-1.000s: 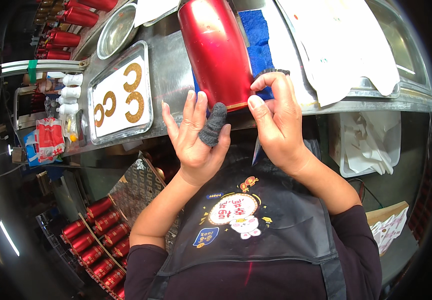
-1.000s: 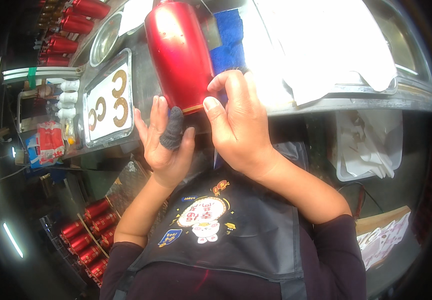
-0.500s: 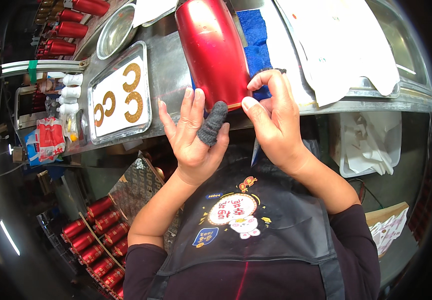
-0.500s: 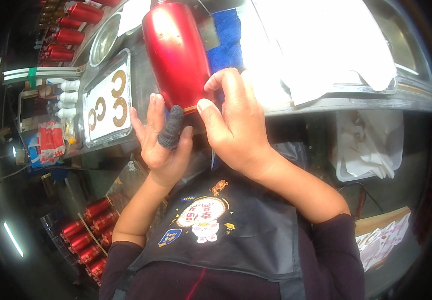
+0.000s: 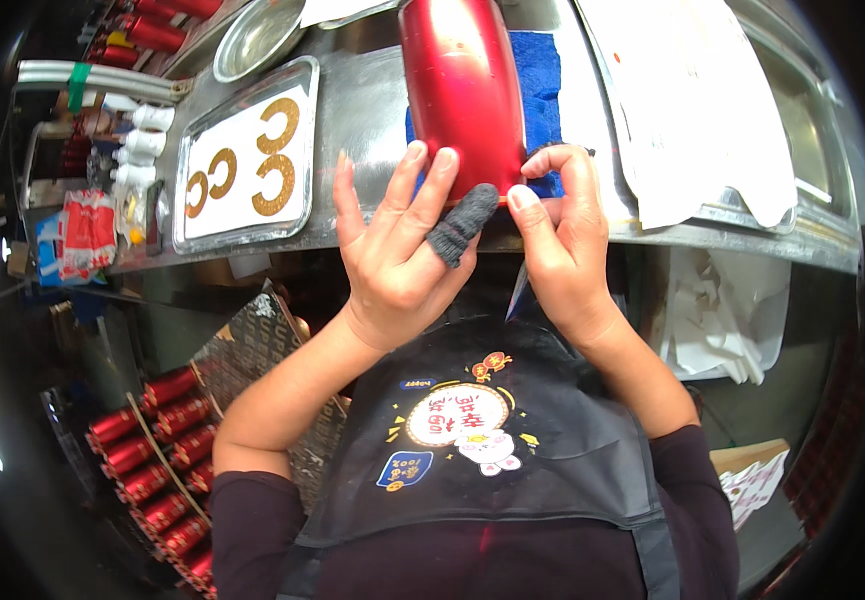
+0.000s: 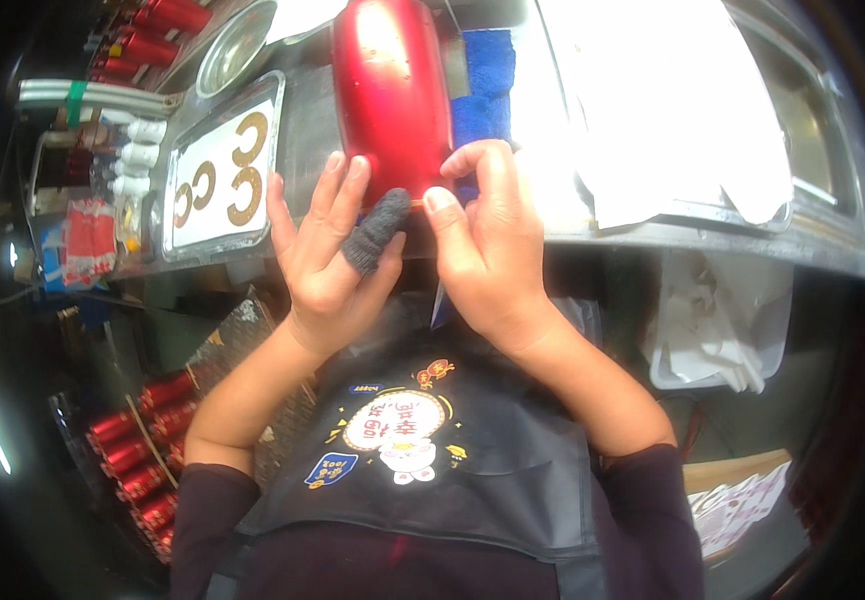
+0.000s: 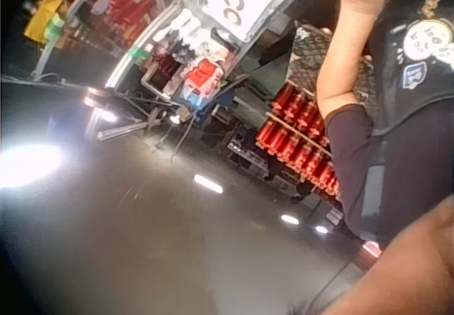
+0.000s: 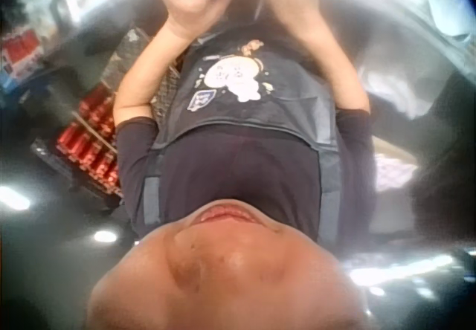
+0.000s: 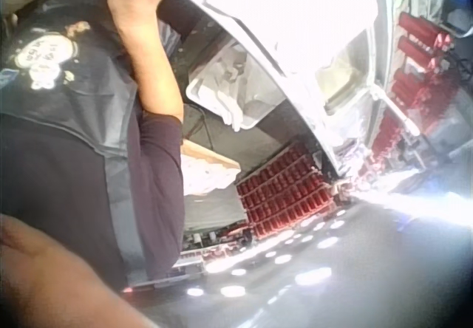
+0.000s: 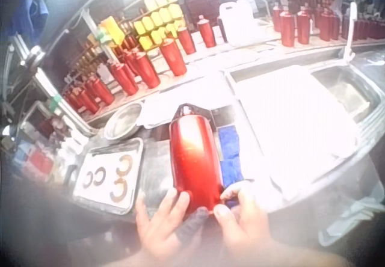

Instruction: The person applies gold decorative stickers to red cylindrical containers, smoothing them with a cloth and wiping the surfaces. They handle multiple containers one at a time, placing finished items aside and retrieving new ones from a nearby rack.

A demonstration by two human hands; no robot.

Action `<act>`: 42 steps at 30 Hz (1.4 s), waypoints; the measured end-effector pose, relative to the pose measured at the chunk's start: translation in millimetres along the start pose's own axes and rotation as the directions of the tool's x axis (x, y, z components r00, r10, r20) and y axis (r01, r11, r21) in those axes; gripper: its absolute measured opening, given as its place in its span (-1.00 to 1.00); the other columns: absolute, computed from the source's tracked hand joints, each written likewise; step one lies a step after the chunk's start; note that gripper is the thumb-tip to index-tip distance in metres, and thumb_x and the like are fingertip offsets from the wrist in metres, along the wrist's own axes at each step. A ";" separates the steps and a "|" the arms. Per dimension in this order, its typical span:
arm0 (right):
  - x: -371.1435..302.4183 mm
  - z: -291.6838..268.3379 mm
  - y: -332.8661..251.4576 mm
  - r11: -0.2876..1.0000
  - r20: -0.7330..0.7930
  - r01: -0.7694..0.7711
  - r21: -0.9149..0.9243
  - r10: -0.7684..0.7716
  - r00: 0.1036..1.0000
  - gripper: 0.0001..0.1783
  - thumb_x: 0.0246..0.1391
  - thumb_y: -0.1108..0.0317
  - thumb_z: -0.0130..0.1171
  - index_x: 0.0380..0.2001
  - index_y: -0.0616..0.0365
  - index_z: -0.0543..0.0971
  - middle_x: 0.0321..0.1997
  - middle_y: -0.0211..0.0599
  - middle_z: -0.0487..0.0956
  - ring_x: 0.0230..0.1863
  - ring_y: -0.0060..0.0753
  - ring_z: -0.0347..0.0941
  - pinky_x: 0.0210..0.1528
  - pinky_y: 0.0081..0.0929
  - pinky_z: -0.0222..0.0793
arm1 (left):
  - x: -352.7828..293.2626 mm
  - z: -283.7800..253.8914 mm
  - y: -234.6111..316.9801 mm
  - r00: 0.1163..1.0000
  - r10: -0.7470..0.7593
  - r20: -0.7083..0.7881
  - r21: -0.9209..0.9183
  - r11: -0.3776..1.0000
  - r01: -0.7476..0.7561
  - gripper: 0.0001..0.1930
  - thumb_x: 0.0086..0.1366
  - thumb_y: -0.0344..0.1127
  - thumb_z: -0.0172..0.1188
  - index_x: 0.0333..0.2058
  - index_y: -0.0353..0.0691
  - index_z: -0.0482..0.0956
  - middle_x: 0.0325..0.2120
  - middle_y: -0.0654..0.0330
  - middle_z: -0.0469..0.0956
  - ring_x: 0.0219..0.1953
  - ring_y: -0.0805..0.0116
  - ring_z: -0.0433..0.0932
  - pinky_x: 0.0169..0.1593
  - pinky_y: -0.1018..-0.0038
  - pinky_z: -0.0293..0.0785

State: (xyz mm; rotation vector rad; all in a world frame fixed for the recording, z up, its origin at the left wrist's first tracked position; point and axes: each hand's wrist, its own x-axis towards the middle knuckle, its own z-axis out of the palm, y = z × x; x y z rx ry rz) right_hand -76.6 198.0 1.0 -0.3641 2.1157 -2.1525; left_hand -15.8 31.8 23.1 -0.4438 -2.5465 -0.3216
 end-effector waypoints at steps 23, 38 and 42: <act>-28.1 -3.0 -6.1 0.828 0.248 0.478 -0.292 -0.417 0.874 -0.71 0.12 0.72 0.12 -0.11 0.25 0.59 -0.40 -0.34 0.57 -0.57 -0.65 0.36 -0.48 -0.64 0.26 | 4.5 15.6 -13.5 0.982 -0.163 -0.094 -0.262 0.956 0.134 -0.18 -0.07 -0.49 0.38 0.28 -0.25 0.39 0.35 -0.09 0.31 0.41 -0.04 0.25 0.45 -0.16 -0.14; -30.1 -9.2 -7.4 0.743 0.231 0.526 -0.413 -0.473 0.850 -0.72 0.12 0.70 0.16 -0.10 0.24 0.59 -0.39 -0.36 0.52 -0.57 -0.68 0.28 -0.48 -0.66 0.21 | 13.1 33.1 -16.9 0.957 -0.159 -0.243 -0.382 0.922 0.057 -0.23 -0.05 -0.40 0.45 0.21 -0.33 0.42 0.20 -0.24 0.43 0.25 -0.10 0.44 0.39 -0.12 0.14; -15.2 -8.5 -21.7 0.481 0.498 0.675 -0.560 -0.456 0.738 -0.64 -0.08 0.70 0.19 -0.16 0.16 0.61 -0.47 -0.27 0.59 -0.62 -0.27 0.47 -0.52 -0.44 0.33 | 20.5 35.6 -17.7 0.963 -0.082 -0.258 -0.254 0.967 0.014 -0.21 0.06 -0.26 0.43 0.28 -0.27 0.35 0.22 -0.03 0.48 0.25 -0.06 0.46 0.41 -0.18 0.01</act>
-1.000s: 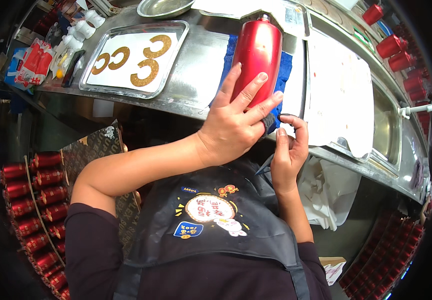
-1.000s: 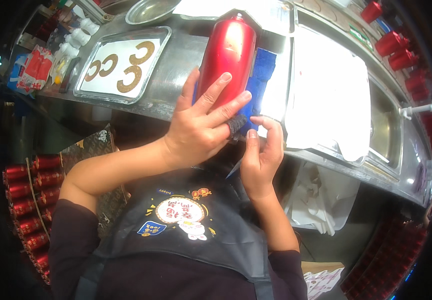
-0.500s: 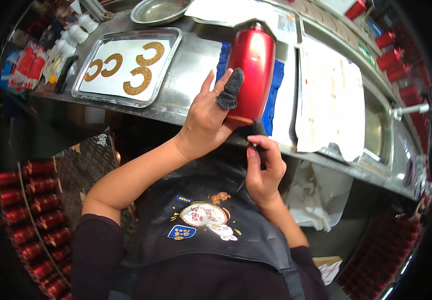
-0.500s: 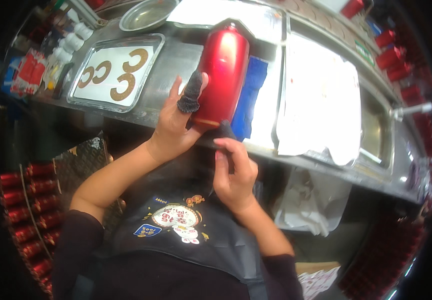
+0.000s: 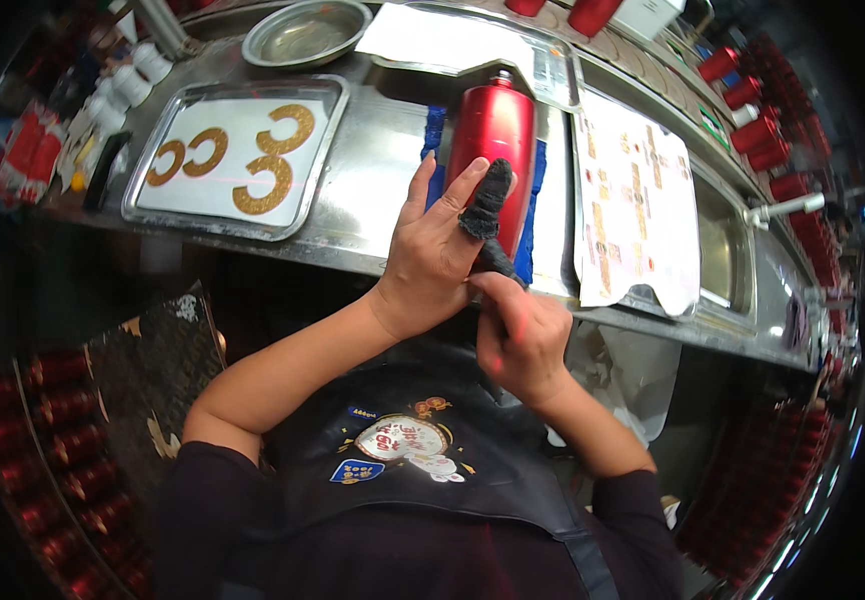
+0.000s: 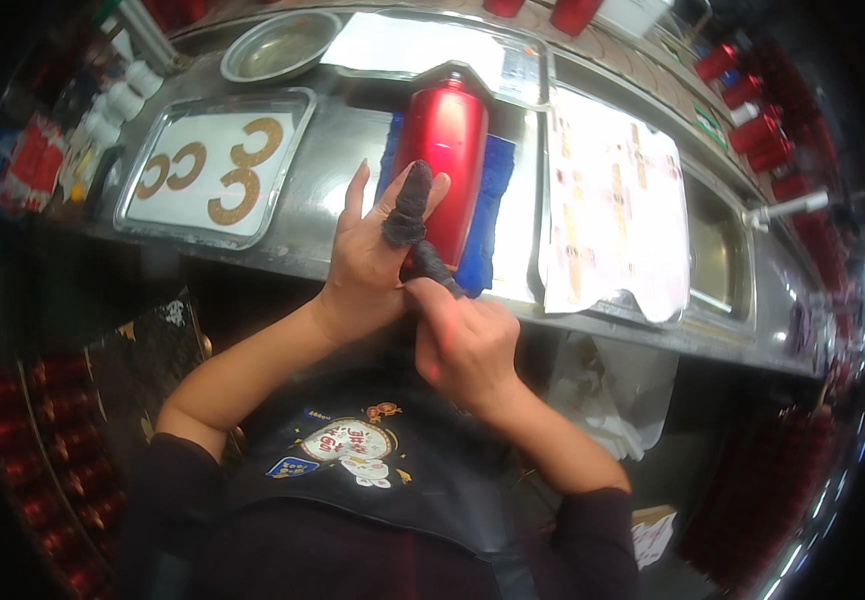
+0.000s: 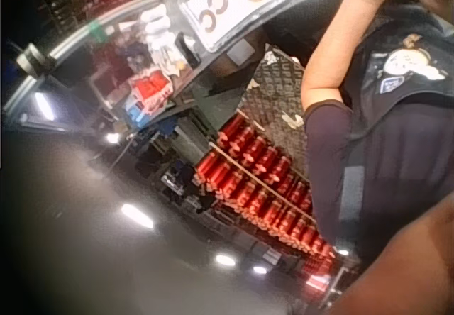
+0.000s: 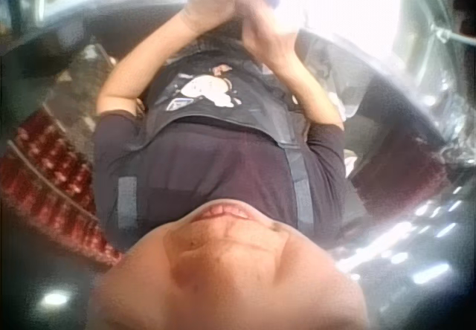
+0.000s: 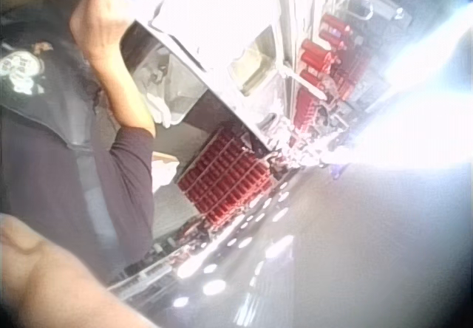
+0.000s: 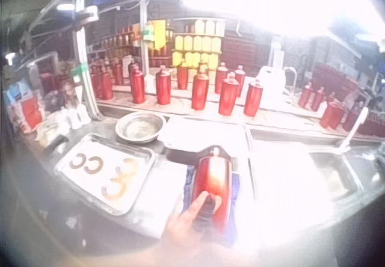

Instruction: The person applies gold decorative stickers to red cylindrical containers, smoothing them with a cloth and wiping the surfaces. They handle multiple containers one at a time, placing finished items aside and retrieving new ones from a nearby rack.

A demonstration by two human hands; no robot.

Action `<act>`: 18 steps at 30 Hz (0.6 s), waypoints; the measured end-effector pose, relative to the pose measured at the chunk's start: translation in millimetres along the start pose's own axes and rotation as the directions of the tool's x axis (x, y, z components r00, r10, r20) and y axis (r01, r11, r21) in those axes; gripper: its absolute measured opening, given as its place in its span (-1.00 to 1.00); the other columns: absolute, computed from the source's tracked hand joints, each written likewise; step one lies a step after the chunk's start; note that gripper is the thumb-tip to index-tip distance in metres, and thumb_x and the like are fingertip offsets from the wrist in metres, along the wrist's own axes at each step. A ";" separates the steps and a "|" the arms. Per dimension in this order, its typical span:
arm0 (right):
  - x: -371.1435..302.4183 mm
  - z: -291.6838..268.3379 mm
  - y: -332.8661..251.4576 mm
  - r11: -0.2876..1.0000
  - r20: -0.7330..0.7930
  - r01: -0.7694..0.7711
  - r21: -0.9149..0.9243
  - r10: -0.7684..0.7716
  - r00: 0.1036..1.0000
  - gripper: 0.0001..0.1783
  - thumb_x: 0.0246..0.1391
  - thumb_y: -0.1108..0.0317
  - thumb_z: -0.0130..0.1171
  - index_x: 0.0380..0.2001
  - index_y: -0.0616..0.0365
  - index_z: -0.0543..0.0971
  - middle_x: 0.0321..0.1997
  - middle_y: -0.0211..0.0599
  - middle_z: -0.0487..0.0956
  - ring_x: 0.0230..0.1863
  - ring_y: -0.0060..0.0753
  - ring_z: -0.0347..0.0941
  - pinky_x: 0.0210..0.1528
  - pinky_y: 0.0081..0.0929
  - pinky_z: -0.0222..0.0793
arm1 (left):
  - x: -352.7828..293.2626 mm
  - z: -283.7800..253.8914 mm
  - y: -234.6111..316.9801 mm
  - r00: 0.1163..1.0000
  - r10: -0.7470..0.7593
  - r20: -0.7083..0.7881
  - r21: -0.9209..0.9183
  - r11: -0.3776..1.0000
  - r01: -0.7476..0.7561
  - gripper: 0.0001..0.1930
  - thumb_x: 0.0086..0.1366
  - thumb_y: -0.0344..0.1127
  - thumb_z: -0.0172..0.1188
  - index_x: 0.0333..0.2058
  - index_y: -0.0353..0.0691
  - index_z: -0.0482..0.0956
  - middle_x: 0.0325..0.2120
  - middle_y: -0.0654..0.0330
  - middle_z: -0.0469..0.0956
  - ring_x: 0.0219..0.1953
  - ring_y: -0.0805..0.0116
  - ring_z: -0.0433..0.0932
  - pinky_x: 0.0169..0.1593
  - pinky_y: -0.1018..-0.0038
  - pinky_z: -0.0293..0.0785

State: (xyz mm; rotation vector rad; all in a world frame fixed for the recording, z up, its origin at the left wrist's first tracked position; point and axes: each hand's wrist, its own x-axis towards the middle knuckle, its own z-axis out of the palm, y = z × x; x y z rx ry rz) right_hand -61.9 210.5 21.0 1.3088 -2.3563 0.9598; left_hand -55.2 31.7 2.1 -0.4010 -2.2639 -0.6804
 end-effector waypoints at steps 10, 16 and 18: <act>-17.1 6.7 -1.7 0.913 -0.103 -0.239 0.332 0.287 0.952 -0.71 0.07 0.74 0.16 -0.15 0.21 0.60 -0.40 -0.28 0.59 -0.63 -0.57 0.35 -0.52 -0.65 0.23 | -19.8 -3.5 0.3 0.961 -0.275 0.038 -0.213 0.937 0.277 -0.25 0.15 -0.24 0.41 0.27 -0.35 0.32 0.25 0.01 0.46 0.23 -0.02 0.46 0.45 -0.11 -0.01; -35.9 21.0 -4.2 0.709 -0.029 -0.453 0.540 0.554 0.832 -0.76 0.17 0.68 0.13 -0.09 0.28 0.58 -0.31 -0.48 0.56 -0.51 -0.83 0.26 -0.43 -0.77 0.20 | -24.3 -19.6 -6.8 0.951 -0.239 0.195 -0.035 0.968 0.250 -0.15 0.09 -0.28 0.46 0.34 -0.27 0.29 0.32 -0.10 0.32 0.36 -0.10 0.31 0.45 -0.16 -0.09; -36.4 21.7 -2.7 0.713 -0.021 -0.445 0.541 0.541 0.841 -0.76 0.17 0.67 0.13 -0.09 0.28 0.58 -0.33 -0.48 0.56 -0.52 -0.83 0.25 -0.44 -0.76 0.19 | -19.2 -14.8 3.3 0.965 -0.257 0.054 -0.012 0.966 0.258 -0.17 0.07 -0.28 0.47 0.32 -0.26 0.32 0.34 -0.11 0.28 0.39 -0.07 0.27 0.45 -0.16 -0.11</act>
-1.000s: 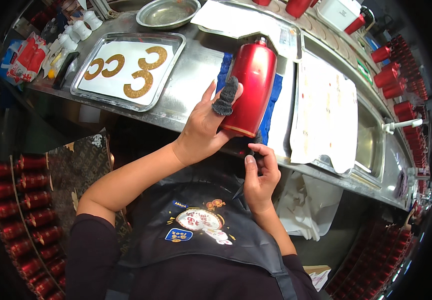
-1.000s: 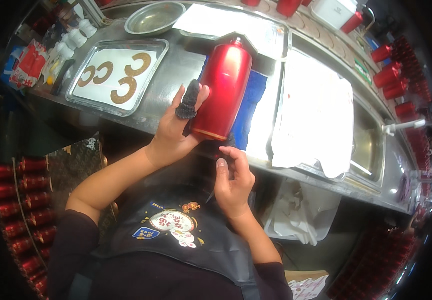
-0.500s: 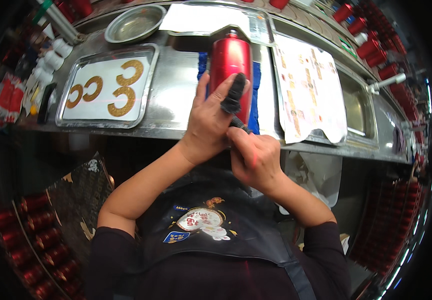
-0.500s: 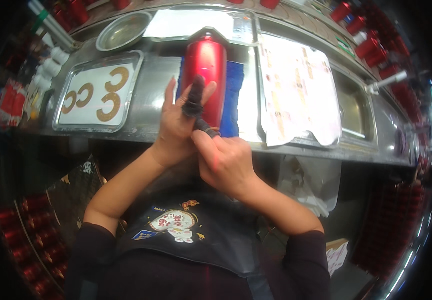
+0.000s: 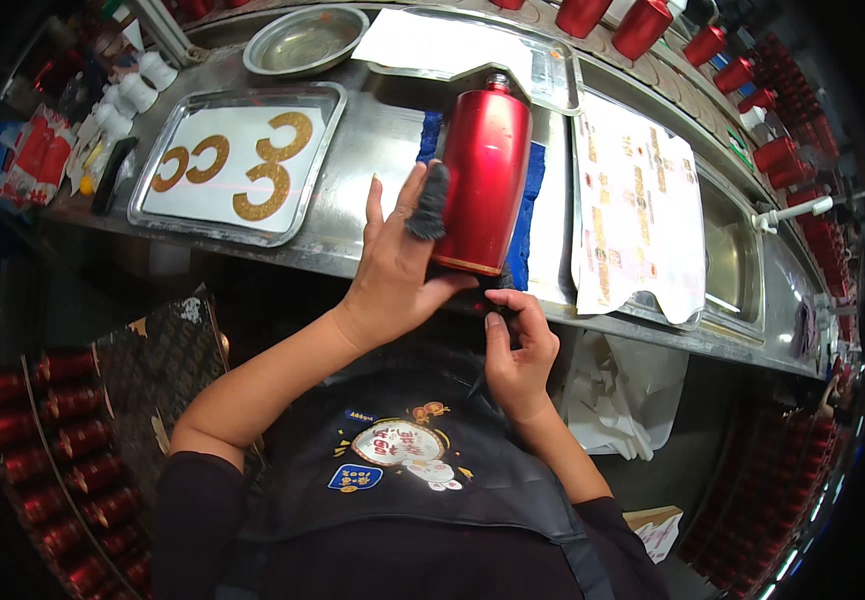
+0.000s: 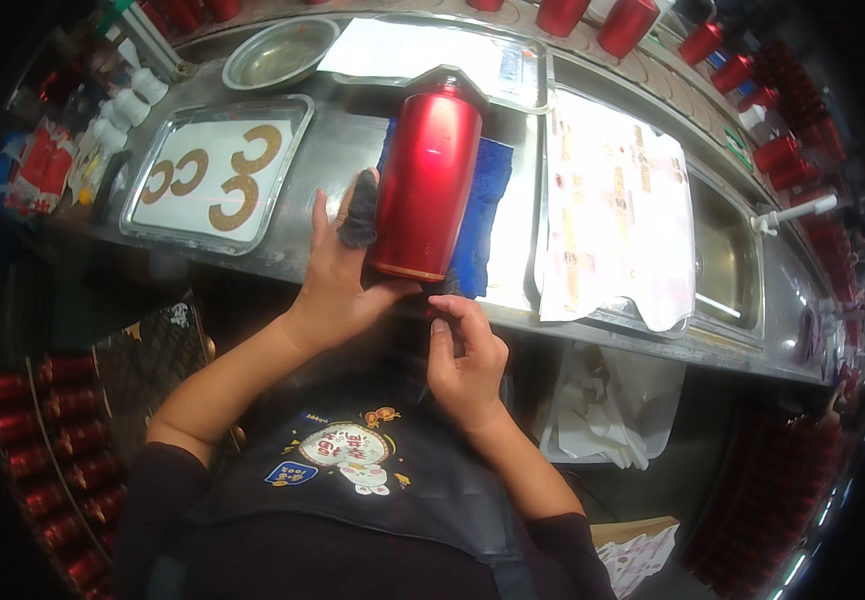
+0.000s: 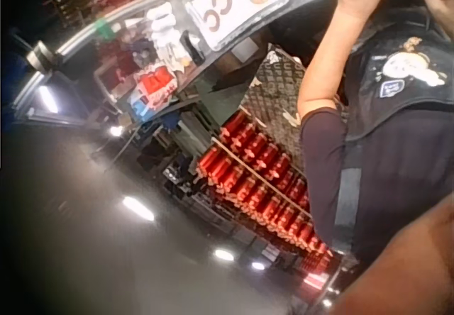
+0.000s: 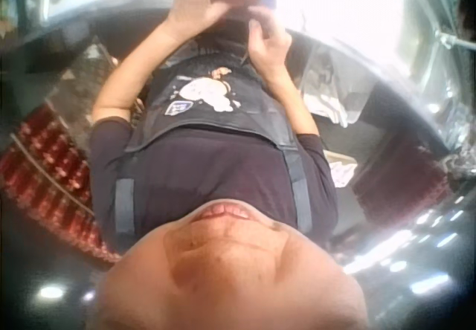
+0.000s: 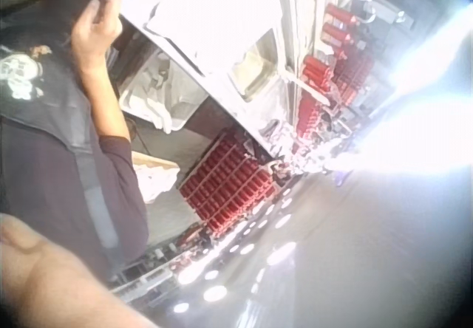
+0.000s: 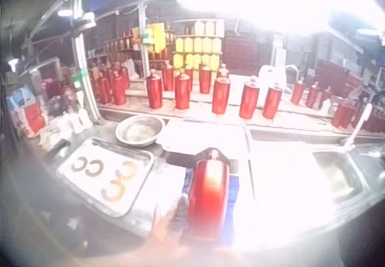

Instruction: The person applies gold decorative stickers to red cylindrical containers, smoothing them with a cloth and wiping the surfaces. They handle multiple containers one at a time, placing finished items aside and retrieving new ones from a nearby rack.

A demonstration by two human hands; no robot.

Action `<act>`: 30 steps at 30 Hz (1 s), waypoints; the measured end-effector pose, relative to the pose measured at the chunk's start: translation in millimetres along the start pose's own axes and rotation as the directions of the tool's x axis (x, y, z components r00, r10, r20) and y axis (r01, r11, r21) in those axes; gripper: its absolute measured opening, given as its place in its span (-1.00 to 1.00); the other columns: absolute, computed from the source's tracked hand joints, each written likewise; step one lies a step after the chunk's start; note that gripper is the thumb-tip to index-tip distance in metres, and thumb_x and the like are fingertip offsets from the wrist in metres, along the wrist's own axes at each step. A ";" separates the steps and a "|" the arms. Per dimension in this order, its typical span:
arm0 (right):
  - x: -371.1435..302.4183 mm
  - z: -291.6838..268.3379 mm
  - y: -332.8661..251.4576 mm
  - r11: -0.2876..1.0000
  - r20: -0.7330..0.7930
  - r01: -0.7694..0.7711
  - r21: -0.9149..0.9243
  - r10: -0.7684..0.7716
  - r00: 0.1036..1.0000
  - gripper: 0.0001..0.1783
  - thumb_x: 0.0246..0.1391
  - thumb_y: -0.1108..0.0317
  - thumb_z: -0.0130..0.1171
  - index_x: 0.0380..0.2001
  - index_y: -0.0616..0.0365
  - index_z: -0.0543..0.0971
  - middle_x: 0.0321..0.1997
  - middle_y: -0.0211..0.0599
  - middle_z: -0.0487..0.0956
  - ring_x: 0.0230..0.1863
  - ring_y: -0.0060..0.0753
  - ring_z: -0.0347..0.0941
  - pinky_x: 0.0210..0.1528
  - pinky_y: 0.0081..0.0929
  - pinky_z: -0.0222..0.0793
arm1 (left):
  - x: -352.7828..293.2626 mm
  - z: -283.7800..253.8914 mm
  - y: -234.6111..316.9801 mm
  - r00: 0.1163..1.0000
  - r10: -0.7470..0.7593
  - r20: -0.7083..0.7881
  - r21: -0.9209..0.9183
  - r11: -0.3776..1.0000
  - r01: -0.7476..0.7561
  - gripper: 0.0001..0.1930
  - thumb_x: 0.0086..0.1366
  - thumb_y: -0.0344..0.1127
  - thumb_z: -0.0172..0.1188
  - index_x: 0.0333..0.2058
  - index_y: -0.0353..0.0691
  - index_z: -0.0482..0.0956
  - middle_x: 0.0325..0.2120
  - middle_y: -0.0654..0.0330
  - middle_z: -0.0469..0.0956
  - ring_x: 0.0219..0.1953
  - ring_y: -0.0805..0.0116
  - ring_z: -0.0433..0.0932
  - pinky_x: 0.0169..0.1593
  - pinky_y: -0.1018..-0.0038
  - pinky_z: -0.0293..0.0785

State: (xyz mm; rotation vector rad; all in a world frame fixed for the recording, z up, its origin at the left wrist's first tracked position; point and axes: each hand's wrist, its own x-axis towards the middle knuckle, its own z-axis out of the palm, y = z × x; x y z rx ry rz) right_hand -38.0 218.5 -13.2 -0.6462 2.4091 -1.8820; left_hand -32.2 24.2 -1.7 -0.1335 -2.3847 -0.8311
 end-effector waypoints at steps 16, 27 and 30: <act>11.2 -17.2 -19.5 0.877 0.017 0.376 -0.298 -0.389 0.921 -0.65 -0.11 0.56 0.22 -0.16 0.15 0.57 -0.58 -0.25 0.53 -0.62 -0.17 0.49 -0.55 -0.26 0.41 | 3.7 4.6 3.0 0.986 0.091 0.137 0.034 0.995 -0.096 -0.32 0.18 -0.32 0.39 0.29 -0.24 0.43 0.38 -0.10 0.27 0.46 -0.07 0.16 0.50 -0.06 -0.31; 105.4 -100.8 6.5 0.941 0.040 0.287 -0.176 -0.285 0.958 -0.75 0.12 0.40 0.32 -0.11 0.15 0.69 -0.23 -0.22 0.72 -0.31 -0.45 0.66 -0.26 -0.52 0.52 | 10.7 2.8 4.1 0.986 0.088 0.141 -0.058 0.995 -0.080 -0.19 0.09 -0.37 0.46 0.32 -0.34 0.34 0.32 -0.08 0.36 0.44 -0.10 0.20 0.46 -0.13 -0.10; 171.2 -230.3 91.5 0.876 -0.453 -0.045 -0.481 -0.205 0.868 -0.75 0.11 0.39 0.22 -0.15 0.18 0.70 -0.20 -0.10 0.72 -0.17 -0.31 0.66 -0.07 -0.42 0.52 | 7.7 4.6 0.5 0.990 0.059 0.131 -0.057 0.997 -0.052 -0.18 0.05 -0.42 0.49 0.31 -0.34 0.35 0.32 -0.08 0.36 0.43 -0.11 0.21 0.45 -0.13 -0.07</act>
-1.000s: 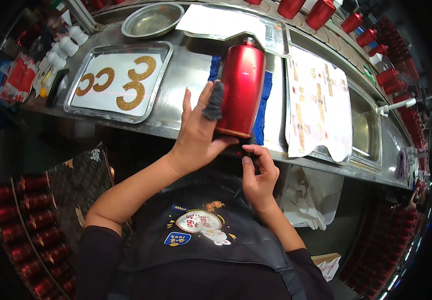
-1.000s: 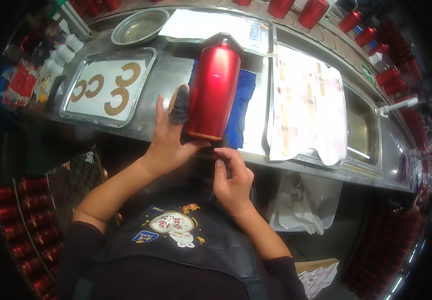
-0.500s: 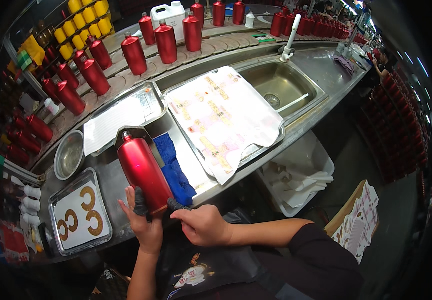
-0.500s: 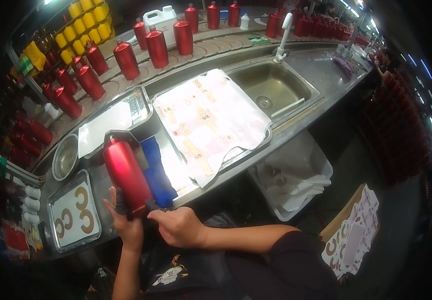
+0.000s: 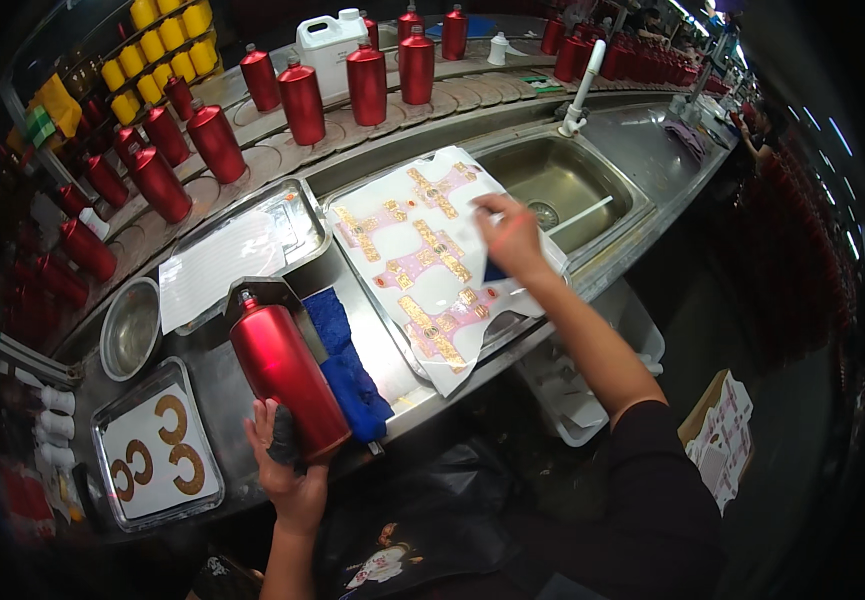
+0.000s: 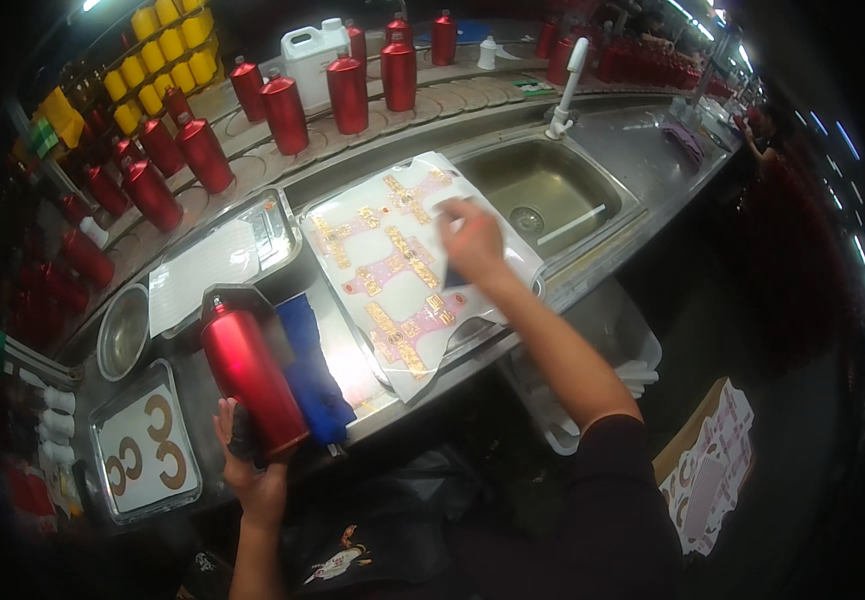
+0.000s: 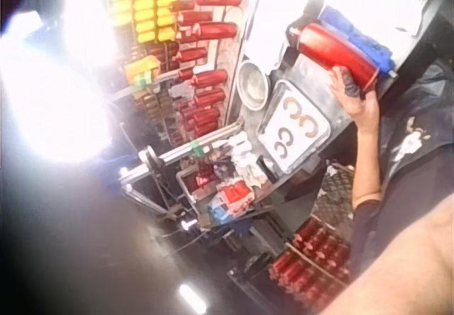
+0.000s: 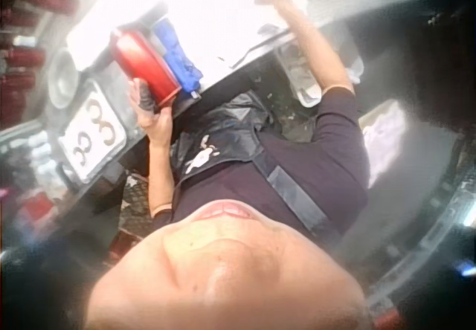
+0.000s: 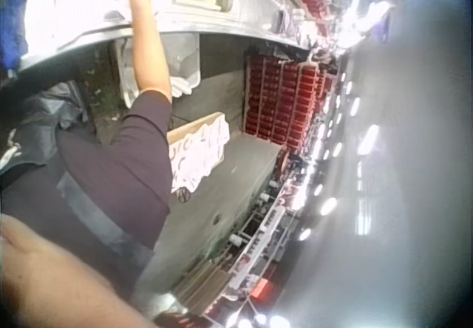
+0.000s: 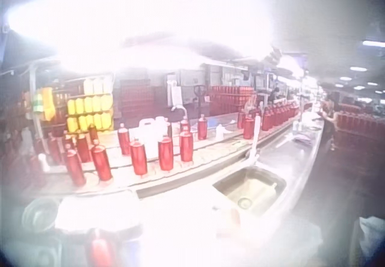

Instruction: The person applies gold decorative stickers to red cylindrical containers, smoothing them with a cloth and wiping the surfaces. They handle multiple containers one at a time, placing finished items aside and retrieving new ones from a nearby rack.

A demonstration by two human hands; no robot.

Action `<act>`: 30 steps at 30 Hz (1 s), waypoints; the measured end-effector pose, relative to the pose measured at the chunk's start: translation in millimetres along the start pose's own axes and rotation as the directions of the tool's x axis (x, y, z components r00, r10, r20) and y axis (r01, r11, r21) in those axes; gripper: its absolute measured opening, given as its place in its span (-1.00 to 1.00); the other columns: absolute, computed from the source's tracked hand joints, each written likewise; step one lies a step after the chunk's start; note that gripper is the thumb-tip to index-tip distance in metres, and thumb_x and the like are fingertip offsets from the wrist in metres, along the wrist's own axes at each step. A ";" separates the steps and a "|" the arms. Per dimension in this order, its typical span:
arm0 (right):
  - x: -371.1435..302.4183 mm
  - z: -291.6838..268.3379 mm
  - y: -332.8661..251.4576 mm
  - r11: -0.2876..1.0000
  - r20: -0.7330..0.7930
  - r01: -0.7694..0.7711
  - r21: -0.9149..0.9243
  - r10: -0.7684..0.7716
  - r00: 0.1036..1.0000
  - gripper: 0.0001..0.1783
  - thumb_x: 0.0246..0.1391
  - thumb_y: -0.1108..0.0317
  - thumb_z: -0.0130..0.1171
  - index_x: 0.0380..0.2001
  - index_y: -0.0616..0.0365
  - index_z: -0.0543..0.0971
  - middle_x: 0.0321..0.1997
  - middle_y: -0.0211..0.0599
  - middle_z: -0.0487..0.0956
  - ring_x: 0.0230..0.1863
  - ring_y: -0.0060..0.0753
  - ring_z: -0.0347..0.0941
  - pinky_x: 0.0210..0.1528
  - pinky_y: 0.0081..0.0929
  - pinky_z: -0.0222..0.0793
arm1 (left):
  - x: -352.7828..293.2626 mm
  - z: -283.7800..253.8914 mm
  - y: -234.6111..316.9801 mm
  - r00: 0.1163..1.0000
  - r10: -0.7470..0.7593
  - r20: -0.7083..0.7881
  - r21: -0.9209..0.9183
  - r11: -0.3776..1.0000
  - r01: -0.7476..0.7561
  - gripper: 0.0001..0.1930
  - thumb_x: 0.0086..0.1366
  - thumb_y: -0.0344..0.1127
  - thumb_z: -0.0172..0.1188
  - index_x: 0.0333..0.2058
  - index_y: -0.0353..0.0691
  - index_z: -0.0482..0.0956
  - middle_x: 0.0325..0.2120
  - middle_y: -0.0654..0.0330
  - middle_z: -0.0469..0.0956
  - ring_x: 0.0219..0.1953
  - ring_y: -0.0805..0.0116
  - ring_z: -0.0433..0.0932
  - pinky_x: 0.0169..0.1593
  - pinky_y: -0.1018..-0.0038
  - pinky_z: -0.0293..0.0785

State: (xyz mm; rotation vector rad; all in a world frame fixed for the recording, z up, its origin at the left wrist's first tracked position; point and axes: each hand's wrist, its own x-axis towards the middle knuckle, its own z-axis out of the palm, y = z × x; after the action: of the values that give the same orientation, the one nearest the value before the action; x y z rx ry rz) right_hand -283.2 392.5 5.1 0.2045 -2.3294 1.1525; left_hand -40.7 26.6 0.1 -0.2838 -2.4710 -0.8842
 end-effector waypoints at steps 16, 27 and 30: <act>152.9 20.4 139.7 0.864 0.140 -0.271 -0.423 0.358 0.923 -0.49 0.01 -0.04 0.42 -0.49 0.31 0.69 -0.52 -0.25 0.65 -0.59 -0.43 0.47 -0.47 -0.42 0.35 | -5.9 4.7 -1.7 0.999 -0.052 -0.001 0.017 0.998 0.052 -0.18 0.00 -0.45 0.51 0.28 -0.29 0.40 0.32 -0.07 0.36 0.43 -0.15 0.21 0.43 -0.14 0.06; 159.5 23.1 187.5 0.758 -0.033 -0.516 -0.399 0.550 0.834 -0.77 -0.16 0.26 0.47 -0.39 0.11 0.74 -0.36 -0.26 0.72 -0.29 -0.31 0.64 -0.20 -0.22 0.49 | 3.1 -3.3 1.2 1.000 0.012 0.016 0.025 1.000 -0.012 -0.04 -0.03 -0.32 0.59 0.34 -0.34 0.29 0.31 -0.10 0.34 0.36 -0.18 0.29 0.39 0.03 0.22; 149.1 33.4 134.4 0.810 -0.068 -0.095 -0.579 0.068 0.995 -0.76 0.09 0.11 0.28 -0.28 -0.01 0.69 -0.31 -0.27 0.72 -0.25 -0.10 0.66 -0.22 -0.22 0.49 | 4.5 -6.8 1.8 0.996 -0.080 -0.033 -0.007 0.997 0.080 -0.12 0.02 -0.32 0.57 0.31 -0.34 0.33 0.31 -0.15 0.33 0.36 -0.12 0.32 0.42 0.02 0.17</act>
State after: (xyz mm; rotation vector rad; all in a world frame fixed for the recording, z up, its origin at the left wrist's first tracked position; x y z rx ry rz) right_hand -470.7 464.8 -27.4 -0.1477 -2.5457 0.4176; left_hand -41.3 23.7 7.9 -0.1712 -2.4643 -0.9216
